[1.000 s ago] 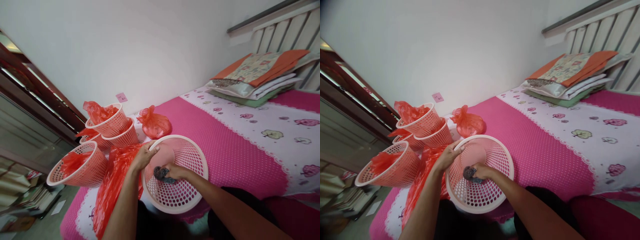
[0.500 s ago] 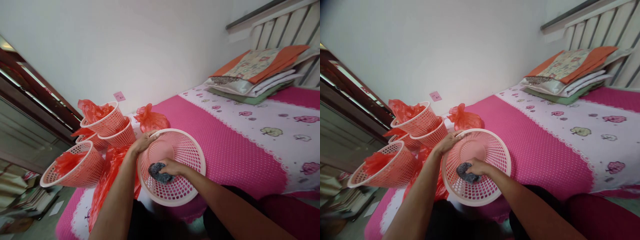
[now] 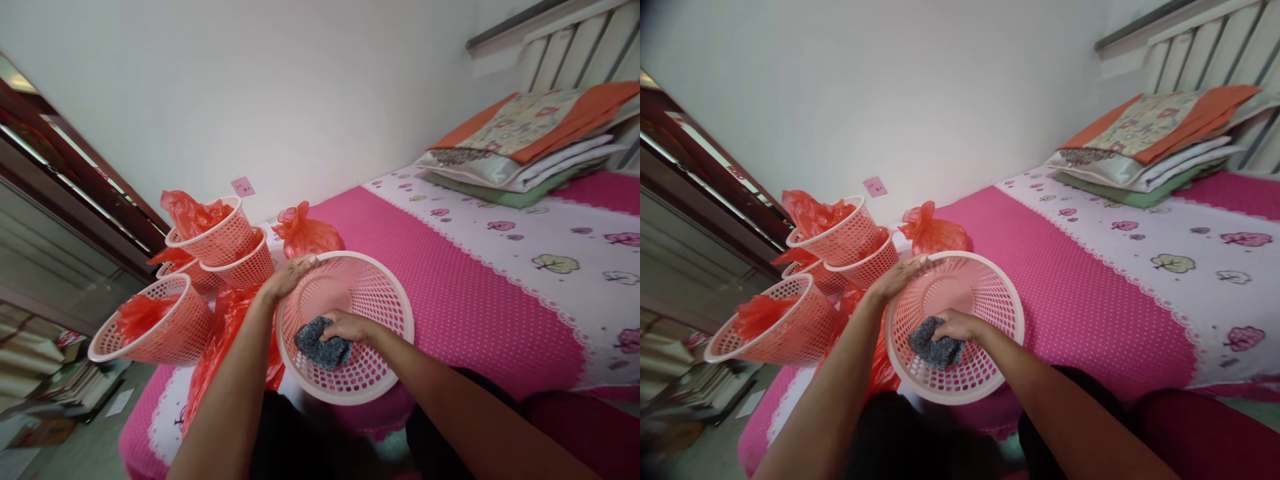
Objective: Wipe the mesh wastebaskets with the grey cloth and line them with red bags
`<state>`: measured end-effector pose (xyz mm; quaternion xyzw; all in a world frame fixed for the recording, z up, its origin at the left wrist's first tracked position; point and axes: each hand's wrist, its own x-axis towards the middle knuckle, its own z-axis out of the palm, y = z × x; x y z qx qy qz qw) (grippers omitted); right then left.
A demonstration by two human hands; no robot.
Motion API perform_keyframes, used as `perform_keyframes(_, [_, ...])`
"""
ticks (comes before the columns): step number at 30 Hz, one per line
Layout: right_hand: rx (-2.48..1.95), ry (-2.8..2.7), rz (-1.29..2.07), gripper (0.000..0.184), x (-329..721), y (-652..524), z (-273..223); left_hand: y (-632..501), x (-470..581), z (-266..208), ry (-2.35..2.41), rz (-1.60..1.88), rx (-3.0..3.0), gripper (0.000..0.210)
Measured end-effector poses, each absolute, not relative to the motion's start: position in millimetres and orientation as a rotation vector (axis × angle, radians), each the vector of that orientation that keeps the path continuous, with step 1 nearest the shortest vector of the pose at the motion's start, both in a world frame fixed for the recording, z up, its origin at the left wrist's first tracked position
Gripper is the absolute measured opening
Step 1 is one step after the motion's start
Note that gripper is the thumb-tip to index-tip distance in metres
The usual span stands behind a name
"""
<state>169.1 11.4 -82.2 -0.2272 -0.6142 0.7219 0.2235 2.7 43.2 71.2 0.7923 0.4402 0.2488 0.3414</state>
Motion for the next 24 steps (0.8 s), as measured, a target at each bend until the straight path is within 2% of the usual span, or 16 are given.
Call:
perform_keyframes(4, [-0.572, -1.625, 2.087, 0.021, 177, 10, -74, 54, 4, 74, 1.174, 0.653, 2.111, 0.07])
perform_keyframes(9, [-0.523, -1.549, 2.233, 0.026, 189, 5, -67, 57, 9, 75, 1.171, 0.677, 2.115, 0.067])
perform_keyframes(13, [-0.517, -1.613, 2.221, 0.029, 204, 3, -56, 53, 12, 74, 1.159, 0.665, 2.102, 0.071])
perform_keyframes(18, [-0.64, -1.445, 1.894, 0.027, 221, 18, -50, 45, 16, 72, 1.1, 0.67, 2.047, 0.066])
perform_keyframes(24, [-0.942, -1.684, 1.271, 0.025, 200, 40, -77, 39, 21, 73, 1.126, 0.669, 2.079, 0.06])
